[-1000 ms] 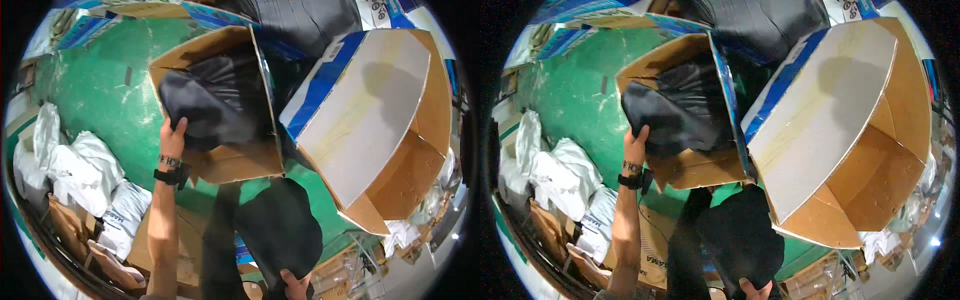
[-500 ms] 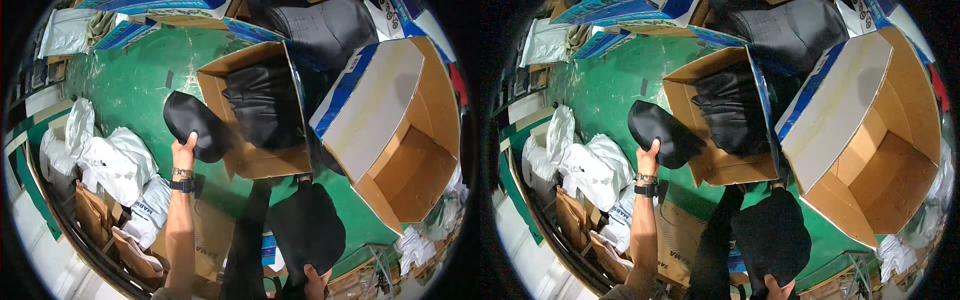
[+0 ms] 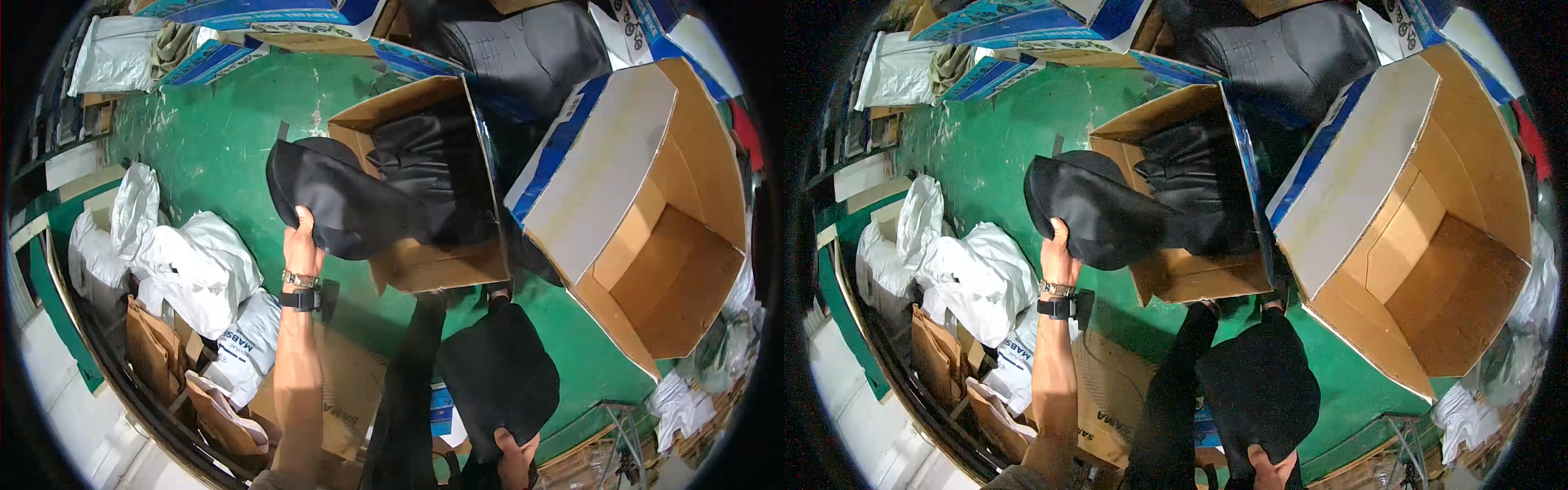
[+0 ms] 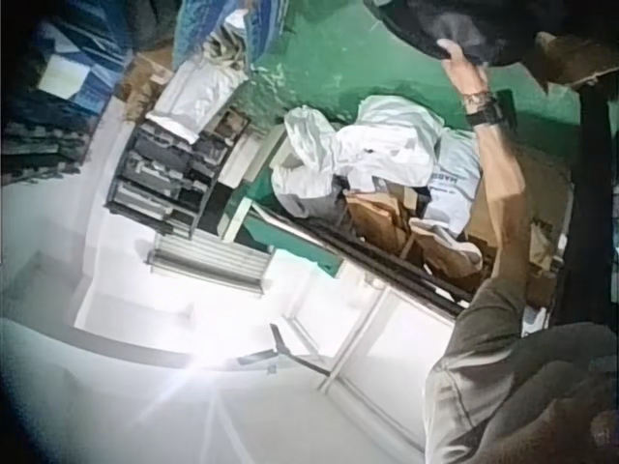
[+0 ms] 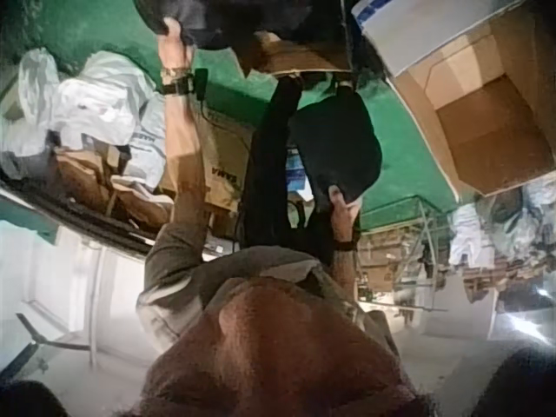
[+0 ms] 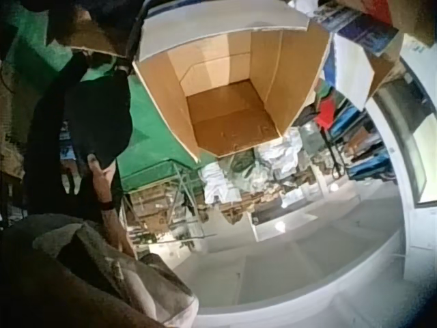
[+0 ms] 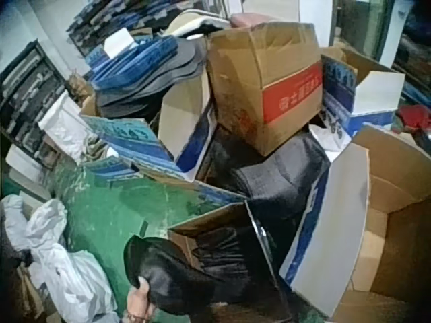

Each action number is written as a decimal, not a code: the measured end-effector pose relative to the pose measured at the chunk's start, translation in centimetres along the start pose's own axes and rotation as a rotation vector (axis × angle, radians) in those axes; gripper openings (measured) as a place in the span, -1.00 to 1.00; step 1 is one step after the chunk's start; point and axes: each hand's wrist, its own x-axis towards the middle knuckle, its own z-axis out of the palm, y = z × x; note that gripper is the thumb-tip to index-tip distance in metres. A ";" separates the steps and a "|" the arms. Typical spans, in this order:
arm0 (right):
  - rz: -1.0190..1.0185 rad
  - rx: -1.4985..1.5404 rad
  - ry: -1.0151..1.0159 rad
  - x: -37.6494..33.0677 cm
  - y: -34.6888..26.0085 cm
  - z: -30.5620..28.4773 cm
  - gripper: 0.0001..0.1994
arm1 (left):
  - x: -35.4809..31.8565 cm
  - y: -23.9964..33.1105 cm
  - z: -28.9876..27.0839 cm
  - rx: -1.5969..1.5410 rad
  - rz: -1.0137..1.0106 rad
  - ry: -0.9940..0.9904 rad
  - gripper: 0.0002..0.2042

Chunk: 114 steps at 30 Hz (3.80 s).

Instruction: Organizing and moving boxes of motorcycle components in a warehouse and loading a pallet jack.

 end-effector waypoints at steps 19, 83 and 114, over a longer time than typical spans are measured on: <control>-0.105 -0.011 -0.031 0.4 1.0 -1.5 -0.39 | 2.2 2.8 -1.3 0.439 0.016 -0.016 -0.64; 0.163 -0.242 0.152 3.8 1.5 1.0 -0.33 | 9.5 -32.9 2.4 1.026 0.140 -0.351 -0.87; -0.208 -0.322 -0.019 -1.3 -2.2 1.6 -0.38 | -4.7 -9.4 0.4 -0.848 -0.443 -0.254 -0.40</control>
